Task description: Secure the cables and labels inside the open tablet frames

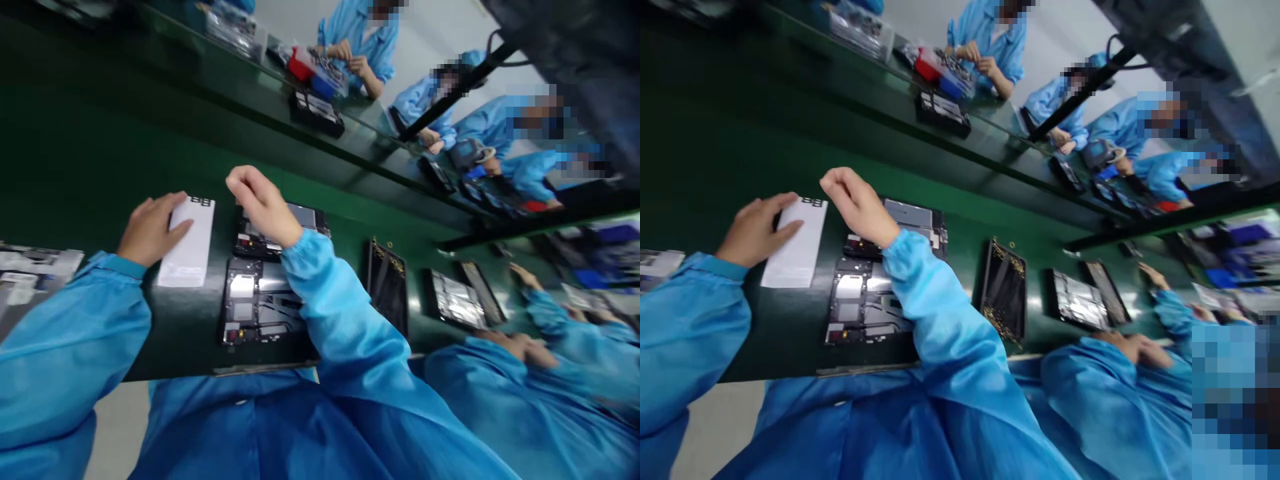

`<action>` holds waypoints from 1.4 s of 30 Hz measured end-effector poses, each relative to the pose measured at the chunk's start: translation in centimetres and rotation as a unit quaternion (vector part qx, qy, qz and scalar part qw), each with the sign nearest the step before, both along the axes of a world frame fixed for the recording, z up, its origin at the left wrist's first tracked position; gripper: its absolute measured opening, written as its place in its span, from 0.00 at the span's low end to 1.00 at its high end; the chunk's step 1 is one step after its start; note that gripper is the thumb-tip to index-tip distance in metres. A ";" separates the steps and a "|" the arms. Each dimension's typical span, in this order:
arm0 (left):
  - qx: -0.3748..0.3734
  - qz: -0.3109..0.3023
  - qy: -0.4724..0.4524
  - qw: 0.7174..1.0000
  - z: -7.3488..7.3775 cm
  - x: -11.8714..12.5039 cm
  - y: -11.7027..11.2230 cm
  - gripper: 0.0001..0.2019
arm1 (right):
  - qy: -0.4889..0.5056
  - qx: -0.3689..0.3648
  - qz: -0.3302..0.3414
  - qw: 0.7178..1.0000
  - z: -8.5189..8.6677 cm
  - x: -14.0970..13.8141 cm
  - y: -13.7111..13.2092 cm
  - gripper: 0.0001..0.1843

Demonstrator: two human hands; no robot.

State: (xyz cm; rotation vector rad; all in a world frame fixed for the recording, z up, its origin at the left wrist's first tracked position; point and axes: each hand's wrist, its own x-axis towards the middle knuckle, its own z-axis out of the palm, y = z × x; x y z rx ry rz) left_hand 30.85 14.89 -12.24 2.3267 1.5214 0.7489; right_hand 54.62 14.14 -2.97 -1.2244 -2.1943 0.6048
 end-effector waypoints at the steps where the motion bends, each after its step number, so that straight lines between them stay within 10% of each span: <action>1: 0.013 -0.007 -0.014 1.000 0.0 -0.1 0.2 0.30 | 0.035 0.014 0.006 0.999 1.1 2.2 -2.7 0.15; 4: 0.066 0.010 -0.063 0.996 1.5 0.5 -0.7 0.32 | 0.050 0.038 -0.011 0.998 2.6 8.5 -12.0 0.11; 7: 0.120 0.024 -0.092 0.988 4.5 2.9 -5.2 0.23 | 0.015 0.013 -0.081 0.997 0.5 13.0 -20.1 0.06; 12: 0.069 -0.186 -0.055 0.979 6.6 10.4 -17.1 0.12 | -0.037 -0.020 -0.133 0.990 -4.5 14.8 -26.4 0.06; 16: 0.029 -0.206 -0.054 0.977 4.1 15.7 -22.0 0.07 | -0.076 0.021 -0.135 0.988 -5.5 14.4 -27.0 0.07; 22: 0.034 -0.166 -0.083 0.982 1.3 18.2 -21.9 0.05 | -0.096 0.036 -0.125 0.987 -5.6 14.8 -26.3 0.06; 42: 0.026 -0.178 -0.082 0.980 0.9 19.6 -22.1 0.04 | -0.171 0.033 -0.114 0.978 -6.2 14.3 -25.9 0.05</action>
